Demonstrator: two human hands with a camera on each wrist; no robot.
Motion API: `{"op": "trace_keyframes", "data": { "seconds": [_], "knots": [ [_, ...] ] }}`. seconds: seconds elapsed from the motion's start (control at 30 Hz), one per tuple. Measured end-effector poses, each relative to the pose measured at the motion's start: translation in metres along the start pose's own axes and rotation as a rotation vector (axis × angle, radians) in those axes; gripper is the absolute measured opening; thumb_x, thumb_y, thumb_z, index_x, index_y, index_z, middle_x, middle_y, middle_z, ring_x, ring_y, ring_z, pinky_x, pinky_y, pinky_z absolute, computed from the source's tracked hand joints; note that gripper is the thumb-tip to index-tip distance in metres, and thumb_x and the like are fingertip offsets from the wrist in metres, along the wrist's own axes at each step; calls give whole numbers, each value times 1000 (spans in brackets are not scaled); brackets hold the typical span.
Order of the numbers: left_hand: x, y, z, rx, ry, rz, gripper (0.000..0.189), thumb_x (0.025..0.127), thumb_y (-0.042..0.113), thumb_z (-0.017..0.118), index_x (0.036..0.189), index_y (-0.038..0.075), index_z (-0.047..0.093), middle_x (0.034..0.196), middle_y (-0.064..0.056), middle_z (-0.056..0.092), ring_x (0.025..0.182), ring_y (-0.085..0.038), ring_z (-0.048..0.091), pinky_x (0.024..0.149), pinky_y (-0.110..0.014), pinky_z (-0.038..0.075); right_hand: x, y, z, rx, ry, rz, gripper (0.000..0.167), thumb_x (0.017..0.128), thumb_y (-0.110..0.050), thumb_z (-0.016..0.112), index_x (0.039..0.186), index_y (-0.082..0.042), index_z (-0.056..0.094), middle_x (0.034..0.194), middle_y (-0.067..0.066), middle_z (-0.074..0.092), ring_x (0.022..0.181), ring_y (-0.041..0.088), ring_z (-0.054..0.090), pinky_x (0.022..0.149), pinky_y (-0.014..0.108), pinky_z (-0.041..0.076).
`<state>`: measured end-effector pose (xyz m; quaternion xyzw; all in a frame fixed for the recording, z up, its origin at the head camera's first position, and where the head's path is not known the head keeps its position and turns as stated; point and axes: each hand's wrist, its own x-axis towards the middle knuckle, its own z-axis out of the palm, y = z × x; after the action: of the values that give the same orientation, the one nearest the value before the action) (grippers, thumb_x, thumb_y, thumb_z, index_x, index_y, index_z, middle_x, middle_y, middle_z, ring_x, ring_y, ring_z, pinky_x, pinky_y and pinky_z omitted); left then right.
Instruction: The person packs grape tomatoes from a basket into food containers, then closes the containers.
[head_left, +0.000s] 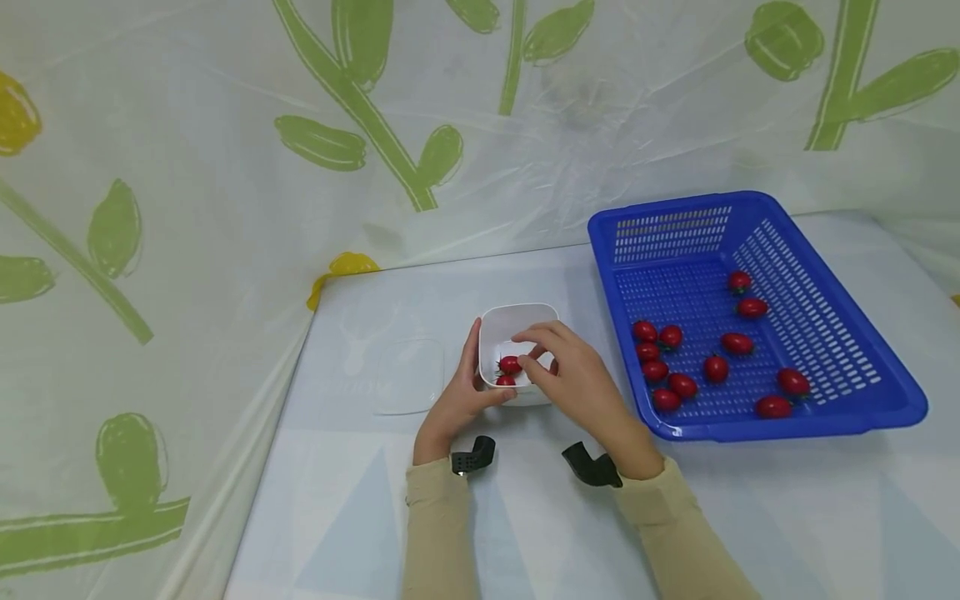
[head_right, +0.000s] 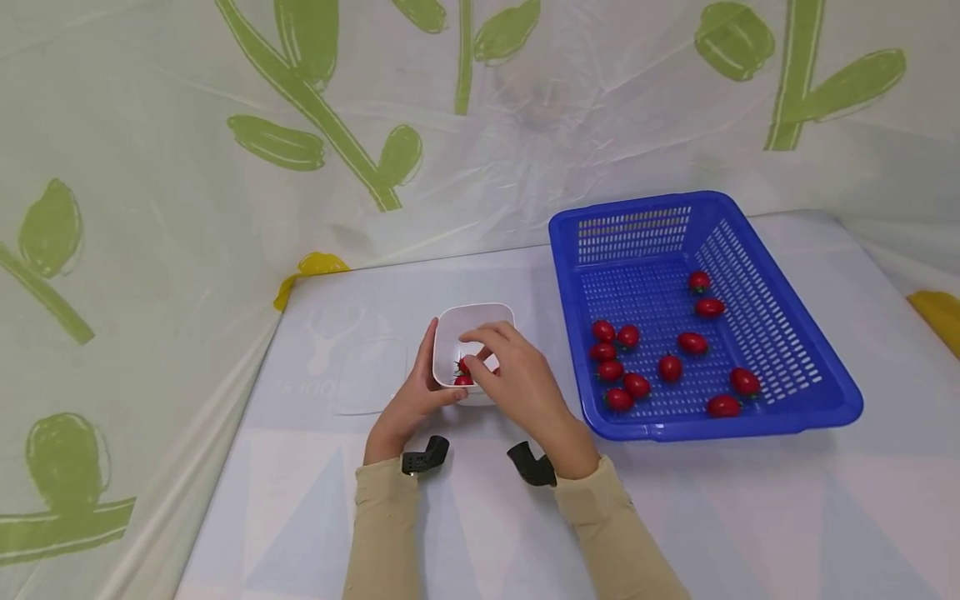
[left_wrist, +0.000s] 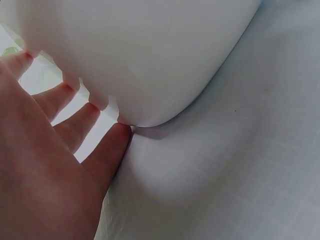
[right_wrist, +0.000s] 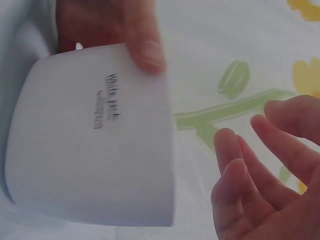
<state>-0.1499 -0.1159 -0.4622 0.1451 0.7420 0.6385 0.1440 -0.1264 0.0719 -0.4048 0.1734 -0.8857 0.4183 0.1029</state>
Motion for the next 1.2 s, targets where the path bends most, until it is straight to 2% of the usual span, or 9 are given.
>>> {"op": "trace_keyframes", "data": {
  "seconds": [0.17,0.37,0.5,0.67,0.77,0.97,1.2],
  "knots": [
    [3,-9,-1,-11,11,-3,100,74,18,72,140,42,1,148,11,4,133,-17,10,100,-50,24,-1,-7,-12,75,-13,12,29,85,-21,61,114,-17,60,114,-2,54,86,10,55,64,27,49],
    [8,-23,-3,18,26,-1,101,71,28,75,137,48,2,145,19,8,131,-11,14,100,-49,25,-4,-12,-27,162,-61,11,29,88,-27,56,116,-21,58,113,-7,54,90,8,55,69,29,48],
    [6,-16,-2,8,18,1,101,72,24,74,140,43,2,146,15,8,133,-16,12,101,-51,23,-6,-12,-35,210,-98,31,30,88,-31,56,117,-24,57,111,-10,54,92,7,54,71,31,47],
    [0,0,1,18,14,-8,101,74,19,72,142,35,0,149,7,6,134,-20,7,102,-50,19,-7,-7,-42,307,-124,83,30,88,-31,56,117,-22,57,112,-7,56,94,9,55,74,32,48],
    [-1,5,2,26,14,-15,101,74,17,71,143,34,0,149,6,5,134,-20,7,102,-50,19,-6,-4,-47,371,-128,120,31,88,-31,55,117,-21,56,111,-6,57,93,11,56,73,33,49],
    [-1,6,2,12,8,-9,101,73,16,72,143,34,0,149,6,6,134,-17,8,102,-50,19,-7,1,-62,428,-82,139,30,89,-30,53,117,-20,56,109,-4,57,89,14,57,67,29,49],
    [-2,3,-1,-36,-9,30,103,73,12,72,144,30,0,149,4,5,135,-19,7,104,-50,15,-12,5,-86,384,-55,184,31,90,-31,51,119,-22,54,109,-3,57,91,16,56,67,27,48]
  ]
}}
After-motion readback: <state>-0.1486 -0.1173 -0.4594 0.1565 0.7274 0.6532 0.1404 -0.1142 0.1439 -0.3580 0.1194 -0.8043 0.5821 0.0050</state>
